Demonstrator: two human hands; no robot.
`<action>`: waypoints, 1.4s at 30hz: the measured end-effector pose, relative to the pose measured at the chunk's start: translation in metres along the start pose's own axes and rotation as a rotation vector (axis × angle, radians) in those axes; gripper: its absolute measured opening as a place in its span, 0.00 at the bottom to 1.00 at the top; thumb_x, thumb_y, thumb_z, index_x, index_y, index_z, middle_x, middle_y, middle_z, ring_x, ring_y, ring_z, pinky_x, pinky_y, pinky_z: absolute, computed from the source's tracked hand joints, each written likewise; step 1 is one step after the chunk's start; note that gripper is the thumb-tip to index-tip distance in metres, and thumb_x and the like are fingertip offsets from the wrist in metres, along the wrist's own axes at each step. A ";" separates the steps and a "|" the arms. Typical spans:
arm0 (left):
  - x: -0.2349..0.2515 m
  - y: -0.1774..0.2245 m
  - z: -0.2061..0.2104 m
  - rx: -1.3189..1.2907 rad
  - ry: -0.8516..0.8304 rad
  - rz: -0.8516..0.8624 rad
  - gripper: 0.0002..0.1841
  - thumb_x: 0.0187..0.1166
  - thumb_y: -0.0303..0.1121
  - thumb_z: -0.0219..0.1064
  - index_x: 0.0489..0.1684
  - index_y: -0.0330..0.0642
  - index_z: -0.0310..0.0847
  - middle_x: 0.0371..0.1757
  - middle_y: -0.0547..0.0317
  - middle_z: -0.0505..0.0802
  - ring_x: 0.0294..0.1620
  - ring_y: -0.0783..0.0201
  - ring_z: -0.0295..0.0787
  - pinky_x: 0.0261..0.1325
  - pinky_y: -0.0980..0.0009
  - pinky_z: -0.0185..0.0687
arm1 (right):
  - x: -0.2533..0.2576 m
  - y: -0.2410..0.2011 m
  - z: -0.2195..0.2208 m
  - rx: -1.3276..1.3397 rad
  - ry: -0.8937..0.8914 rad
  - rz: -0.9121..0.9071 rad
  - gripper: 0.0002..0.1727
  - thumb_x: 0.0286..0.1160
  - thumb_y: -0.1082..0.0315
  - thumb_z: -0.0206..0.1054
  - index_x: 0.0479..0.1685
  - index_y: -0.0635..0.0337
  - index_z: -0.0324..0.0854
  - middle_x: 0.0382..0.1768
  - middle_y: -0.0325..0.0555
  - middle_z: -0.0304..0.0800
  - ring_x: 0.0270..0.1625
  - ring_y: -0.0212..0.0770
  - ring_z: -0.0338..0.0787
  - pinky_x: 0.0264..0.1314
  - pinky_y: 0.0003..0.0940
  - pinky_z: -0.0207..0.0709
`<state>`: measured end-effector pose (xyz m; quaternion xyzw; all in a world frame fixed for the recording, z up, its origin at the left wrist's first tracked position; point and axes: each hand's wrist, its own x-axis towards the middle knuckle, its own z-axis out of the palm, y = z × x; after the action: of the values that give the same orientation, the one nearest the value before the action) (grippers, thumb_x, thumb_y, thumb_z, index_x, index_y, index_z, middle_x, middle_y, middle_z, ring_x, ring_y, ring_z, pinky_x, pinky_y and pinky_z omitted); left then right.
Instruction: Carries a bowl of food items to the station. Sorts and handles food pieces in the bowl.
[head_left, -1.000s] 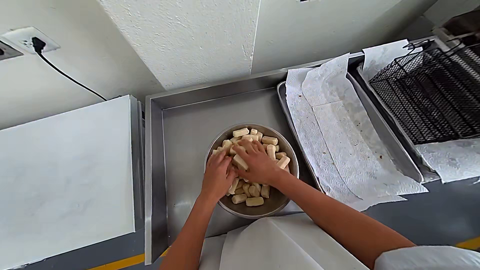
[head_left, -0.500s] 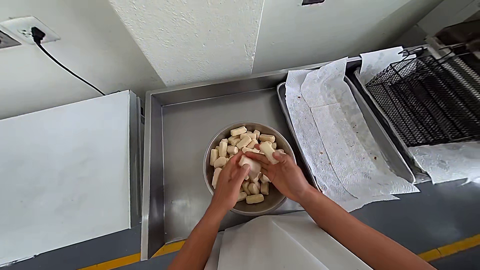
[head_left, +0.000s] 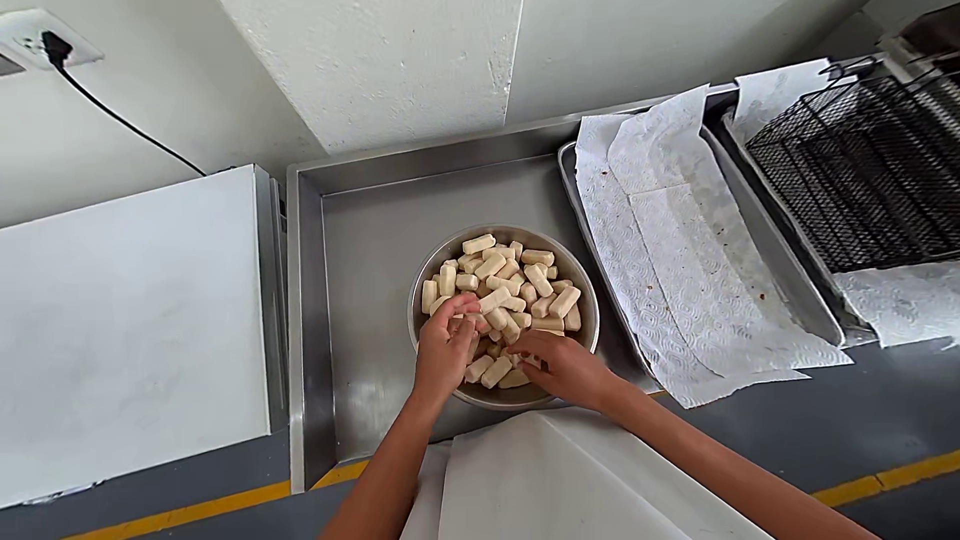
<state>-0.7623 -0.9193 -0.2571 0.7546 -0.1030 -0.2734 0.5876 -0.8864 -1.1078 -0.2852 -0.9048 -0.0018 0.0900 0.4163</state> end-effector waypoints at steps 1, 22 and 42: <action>0.000 -0.002 -0.004 -0.014 0.008 0.010 0.16 0.88 0.23 0.56 0.70 0.39 0.79 0.61 0.54 0.93 0.47 0.62 0.95 0.54 0.65 0.92 | 0.003 -0.002 0.006 -0.076 -0.058 -0.043 0.15 0.79 0.66 0.69 0.61 0.56 0.89 0.57 0.48 0.92 0.59 0.45 0.91 0.63 0.46 0.86; -0.014 0.005 0.005 -0.218 -0.187 -0.056 0.21 0.85 0.32 0.66 0.77 0.42 0.77 0.55 0.52 0.94 0.49 0.61 0.93 0.55 0.63 0.90 | 0.005 -0.031 -0.023 0.775 0.038 0.212 0.14 0.88 0.65 0.60 0.63 0.60 0.84 0.44 0.43 0.94 0.44 0.36 0.94 0.51 0.31 0.89; 0.022 0.021 0.030 -0.834 -0.402 0.673 0.40 0.89 0.64 0.37 0.95 0.49 0.50 0.94 0.58 0.63 0.94 0.58 0.54 0.91 0.54 0.58 | 0.026 -0.175 -0.068 0.195 0.195 -0.142 0.35 0.90 0.54 0.56 0.88 0.71 0.63 0.90 0.62 0.60 0.94 0.52 0.56 0.97 0.51 0.42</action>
<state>-0.7561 -0.9608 -0.2482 0.3175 -0.3307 -0.2271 0.8592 -0.8374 -1.0424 -0.1139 -0.8621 -0.0169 -0.0281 0.5057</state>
